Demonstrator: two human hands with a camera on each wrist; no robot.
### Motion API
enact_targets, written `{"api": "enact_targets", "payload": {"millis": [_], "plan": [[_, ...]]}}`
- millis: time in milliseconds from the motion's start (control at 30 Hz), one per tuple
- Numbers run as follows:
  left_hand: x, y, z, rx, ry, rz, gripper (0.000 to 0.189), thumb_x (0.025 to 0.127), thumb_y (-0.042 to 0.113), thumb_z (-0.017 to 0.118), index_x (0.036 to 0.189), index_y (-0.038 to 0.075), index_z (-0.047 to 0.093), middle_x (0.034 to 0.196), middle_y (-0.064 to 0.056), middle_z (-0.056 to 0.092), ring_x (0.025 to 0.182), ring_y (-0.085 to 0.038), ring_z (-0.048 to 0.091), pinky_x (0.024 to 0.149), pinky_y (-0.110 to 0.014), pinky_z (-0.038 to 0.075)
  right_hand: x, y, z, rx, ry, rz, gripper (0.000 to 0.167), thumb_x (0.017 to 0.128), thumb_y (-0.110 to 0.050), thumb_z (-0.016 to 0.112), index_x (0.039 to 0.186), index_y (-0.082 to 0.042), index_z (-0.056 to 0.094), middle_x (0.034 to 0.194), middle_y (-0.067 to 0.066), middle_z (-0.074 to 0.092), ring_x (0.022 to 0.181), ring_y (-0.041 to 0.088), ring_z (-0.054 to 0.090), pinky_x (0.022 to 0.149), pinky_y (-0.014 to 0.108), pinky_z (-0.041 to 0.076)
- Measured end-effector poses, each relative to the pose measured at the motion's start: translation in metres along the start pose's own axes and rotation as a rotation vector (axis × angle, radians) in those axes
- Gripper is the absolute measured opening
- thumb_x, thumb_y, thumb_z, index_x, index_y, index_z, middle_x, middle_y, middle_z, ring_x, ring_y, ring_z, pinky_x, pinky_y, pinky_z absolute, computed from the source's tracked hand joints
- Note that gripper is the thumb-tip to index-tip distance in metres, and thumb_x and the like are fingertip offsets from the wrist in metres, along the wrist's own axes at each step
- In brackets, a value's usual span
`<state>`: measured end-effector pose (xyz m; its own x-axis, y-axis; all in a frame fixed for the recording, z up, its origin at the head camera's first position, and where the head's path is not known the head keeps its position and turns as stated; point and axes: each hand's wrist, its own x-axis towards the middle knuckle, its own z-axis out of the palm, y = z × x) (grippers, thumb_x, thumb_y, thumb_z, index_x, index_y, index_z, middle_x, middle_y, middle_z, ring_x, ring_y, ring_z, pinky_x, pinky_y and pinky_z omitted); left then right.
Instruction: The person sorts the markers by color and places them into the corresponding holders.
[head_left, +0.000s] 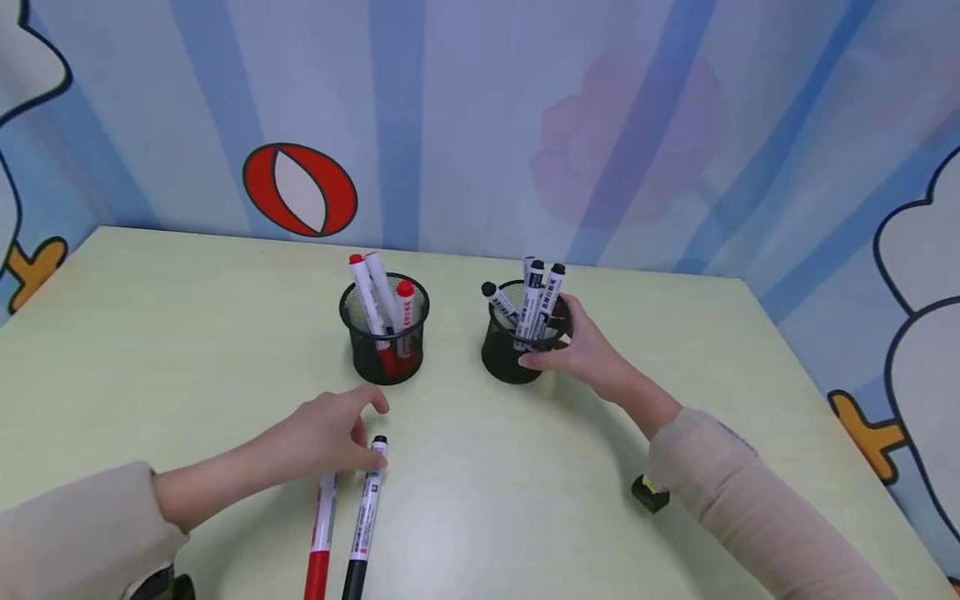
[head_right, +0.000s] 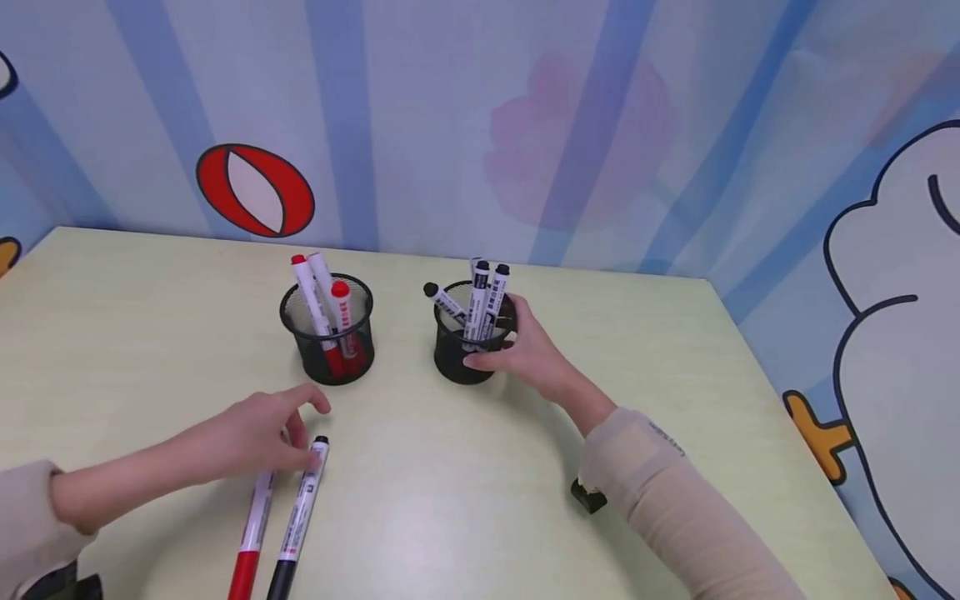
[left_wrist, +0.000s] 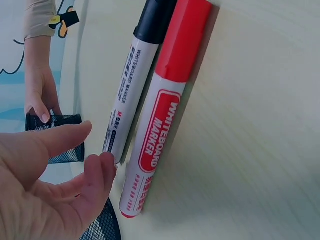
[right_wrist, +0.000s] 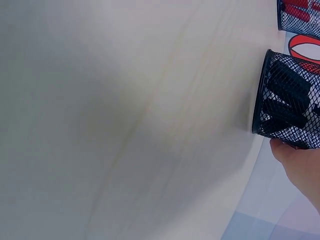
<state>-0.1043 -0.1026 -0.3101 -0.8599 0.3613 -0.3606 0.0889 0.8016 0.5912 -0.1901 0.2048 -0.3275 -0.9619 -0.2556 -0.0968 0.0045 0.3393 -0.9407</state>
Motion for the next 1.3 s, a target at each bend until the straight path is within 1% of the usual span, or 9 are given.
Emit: {"api": "enact_targets", "payload": {"millis": [200,433,600,733,900,1133,1300], "plan": [[-0.001,0.003,0.004,0.005,-0.027,-0.007,0.051,0.074,0.018,0.079,0.114,0.009,0.049,0.070,-0.003,0.055,0.058,-0.016,0.050,0.054,-0.028,0.042,0.000,0.001,0.001,0.006,0.001,0.013,0.097,0.070,-0.002,0.078,0.144,-0.009,0.017,0.141,0.011,0.033,0.126,0.029,0.037,0.100,0.046,0.037],[-0.001,0.006,0.008,-0.012,-0.048,-0.060,0.050,0.074,0.016,0.079,0.113,0.008,0.050,0.066,-0.003,0.057,0.053,-0.015,0.053,0.052,-0.026,0.040,0.000,0.003,0.001,0.016,-0.006,0.017,0.097,0.070,-0.002,0.078,0.144,-0.009,0.016,0.141,0.011,0.032,0.127,0.028,0.036,0.100,0.046,0.037],[0.001,0.005,0.013,-0.018,-0.067,-0.069,0.047,0.073,0.015,0.079,0.110,0.008,0.051,0.061,-0.004,0.057,0.049,-0.014,0.051,0.049,-0.024,0.038,0.000,0.002,0.001,0.016,-0.004,0.015,0.097,0.070,-0.002,0.078,0.145,-0.009,0.016,0.141,0.011,0.032,0.127,0.029,0.036,0.099,0.045,0.038],[0.002,0.007,0.016,-0.022,-0.078,-0.072,0.045,0.072,0.015,0.080,0.107,0.008,0.052,0.065,-0.005,0.056,0.048,-0.014,0.052,0.048,-0.023,0.040,0.000,0.002,0.001,0.018,-0.004,0.013,0.097,0.070,-0.001,0.078,0.145,-0.009,0.016,0.141,0.011,0.032,0.127,0.029,0.036,0.098,0.045,0.039],[0.002,0.007,0.021,-0.027,-0.051,-0.048,0.043,0.071,0.013,0.080,0.103,0.008,0.052,0.069,-0.005,0.054,0.050,-0.015,0.053,0.049,-0.025,0.041,0.000,0.001,0.001,0.016,-0.001,0.014,0.098,0.071,-0.001,0.078,0.145,-0.009,0.015,0.142,0.011,0.031,0.128,0.028,0.036,0.098,0.044,0.039],[0.005,0.006,0.027,-0.022,-0.027,0.007,0.041,0.071,0.012,0.079,0.101,0.011,0.051,0.071,-0.005,0.052,0.056,-0.016,0.049,0.050,-0.026,0.037,0.001,-0.001,0.002,0.021,0.000,0.019,0.097,0.071,-0.001,0.078,0.145,-0.009,0.016,0.142,0.011,0.031,0.130,0.028,0.033,0.101,0.045,0.036],[0.005,0.004,0.029,-0.058,-0.010,0.035,0.038,0.072,0.007,0.076,0.101,0.012,0.052,0.072,-0.005,0.052,0.053,-0.016,0.049,0.049,-0.027,0.039,0.001,-0.001,0.002,0.023,-0.001,0.017,0.097,0.071,-0.001,0.078,0.145,-0.009,0.016,0.142,0.011,0.031,0.130,0.029,0.034,0.102,0.046,0.034]]}}
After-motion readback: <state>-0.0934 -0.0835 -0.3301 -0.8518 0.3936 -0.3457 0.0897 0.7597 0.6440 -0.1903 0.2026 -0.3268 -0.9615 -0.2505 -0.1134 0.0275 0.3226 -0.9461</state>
